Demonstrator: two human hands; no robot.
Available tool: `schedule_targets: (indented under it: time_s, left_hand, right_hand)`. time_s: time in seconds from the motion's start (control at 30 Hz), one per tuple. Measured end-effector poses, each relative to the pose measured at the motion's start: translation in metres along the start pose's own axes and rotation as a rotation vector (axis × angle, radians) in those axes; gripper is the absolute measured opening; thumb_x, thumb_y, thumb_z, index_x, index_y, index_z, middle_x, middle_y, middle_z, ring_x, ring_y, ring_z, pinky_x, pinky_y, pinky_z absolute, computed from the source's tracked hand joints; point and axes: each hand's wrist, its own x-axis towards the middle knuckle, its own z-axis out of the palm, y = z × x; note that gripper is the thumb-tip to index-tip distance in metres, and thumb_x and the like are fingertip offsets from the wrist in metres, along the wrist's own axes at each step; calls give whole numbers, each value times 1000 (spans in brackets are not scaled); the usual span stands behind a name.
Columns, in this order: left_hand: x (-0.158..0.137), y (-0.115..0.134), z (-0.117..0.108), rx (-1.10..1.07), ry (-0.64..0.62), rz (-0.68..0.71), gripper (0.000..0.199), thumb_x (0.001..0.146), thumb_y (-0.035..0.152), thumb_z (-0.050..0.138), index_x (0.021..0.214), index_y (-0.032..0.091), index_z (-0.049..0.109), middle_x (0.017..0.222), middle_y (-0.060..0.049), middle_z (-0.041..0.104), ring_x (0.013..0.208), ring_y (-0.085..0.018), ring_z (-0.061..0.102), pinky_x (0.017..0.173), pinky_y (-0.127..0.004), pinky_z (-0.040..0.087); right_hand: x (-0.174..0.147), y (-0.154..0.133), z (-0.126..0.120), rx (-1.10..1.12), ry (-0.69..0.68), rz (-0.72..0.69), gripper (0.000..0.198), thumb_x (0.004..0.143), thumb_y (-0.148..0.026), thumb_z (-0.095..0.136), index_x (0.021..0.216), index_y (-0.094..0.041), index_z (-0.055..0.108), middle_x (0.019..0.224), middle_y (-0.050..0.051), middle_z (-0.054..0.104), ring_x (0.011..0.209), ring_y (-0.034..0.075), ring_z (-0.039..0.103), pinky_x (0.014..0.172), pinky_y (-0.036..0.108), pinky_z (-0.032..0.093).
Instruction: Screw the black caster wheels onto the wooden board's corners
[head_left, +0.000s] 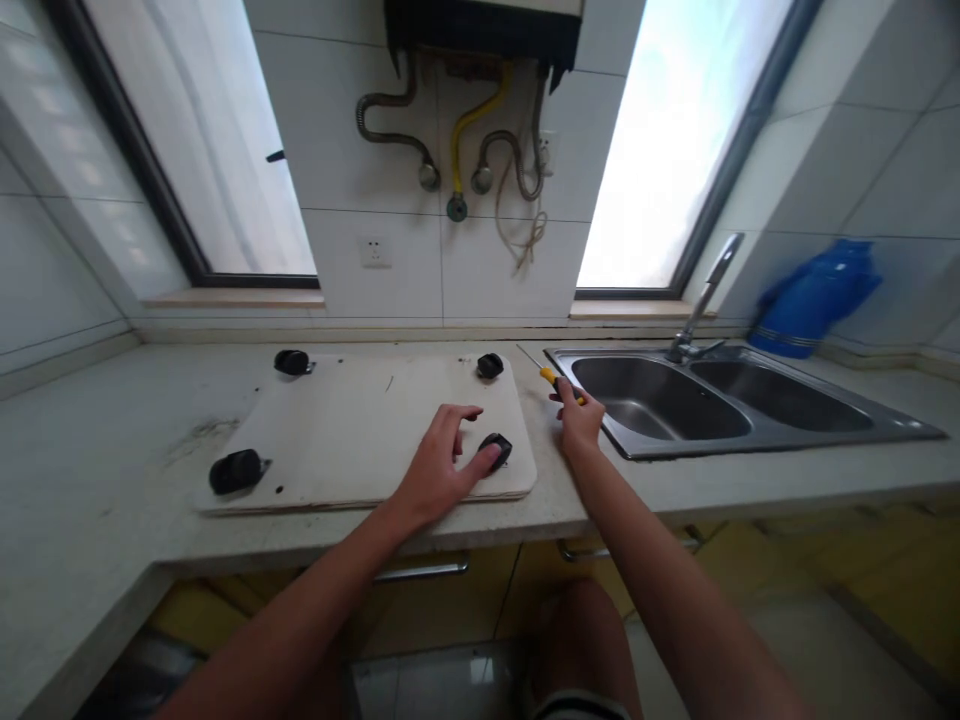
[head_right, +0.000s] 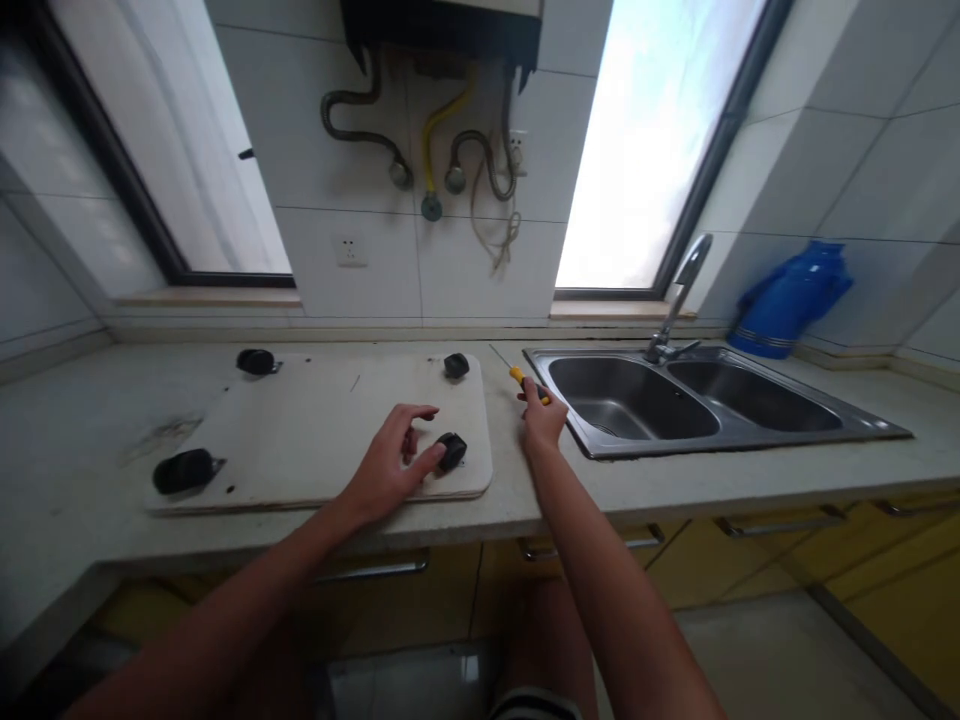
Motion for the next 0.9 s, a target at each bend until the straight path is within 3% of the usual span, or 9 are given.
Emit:
schedule_targets:
  time_s: [0.07,0.13,0.27,0.3,0.37,0.47,0.57,0.77,0.9]
  left_hand:
    - [9,7,-21,-9,110,6,42,103,52,64,132,23,70,122,-12,74,79,-21,62,76,-39,56]
    - [23,7,-58,18,280,37,35,107,49,59,124,22,72,110,-8,77,80,-21,64,75,-36,54]
    - [53,-22,-166,162,786,112,33,110,33,48,83,21,62,74,-1,61,68,-17,58,69,-32,47]
    - [58,-35,-194,215,914,42,35,109,28,44,78,21,57,72,0,57,68,-16,57,69,-31,46]
    - [62,-65,-241,348,1056,-297,43,113,23,30,76,21,53,73,1,55,70,-14,55,71,-28,45]
    - [55,-109,-283,370,886,-555,25,100,22,61,76,17,65,65,2,56,69,-17,53,71,-29,41]
    - [43,-146,-297,428,715,-712,20,78,23,86,69,18,68,53,5,47,62,-18,39,74,-30,35]
    - [46,-201,-303,547,566,-783,32,60,41,93,62,22,67,50,4,39,60,-18,30,80,-31,39]
    - [51,-220,-303,595,529,-765,44,52,57,91,58,23,64,48,3,37,61,-19,36,83,-36,46]
  right_hand:
    - [0,-1,1,2,-2,6,96,66,-91,80,104,-4,84,83,17,82,49,11,44,53,32,36]
    - [-1,-1,1,0,-8,12,91,65,-89,82,101,-5,84,80,16,81,49,11,44,52,32,35]
    - [-3,0,2,-8,0,19,83,67,-85,85,98,-8,84,78,14,81,49,12,45,52,32,35]
    - [-3,0,2,-9,6,17,83,67,-85,84,98,-8,84,77,14,80,50,12,44,53,32,35]
    - [-3,1,3,-13,13,11,83,68,-86,84,98,-8,84,75,12,79,51,11,44,53,32,35]
    - [-3,2,3,-18,9,-1,83,68,-86,85,98,-9,84,73,11,78,51,11,42,54,32,33]
    - [-4,2,3,-21,6,-5,83,68,-87,86,96,-9,83,73,11,78,51,11,41,52,32,32]
    - [-6,-2,1,-36,12,-7,87,65,-90,86,98,-9,83,73,10,77,51,11,38,51,32,30]
    - [-5,-4,1,-48,3,-1,87,65,-90,86,99,-9,84,74,10,77,53,11,38,52,31,30]
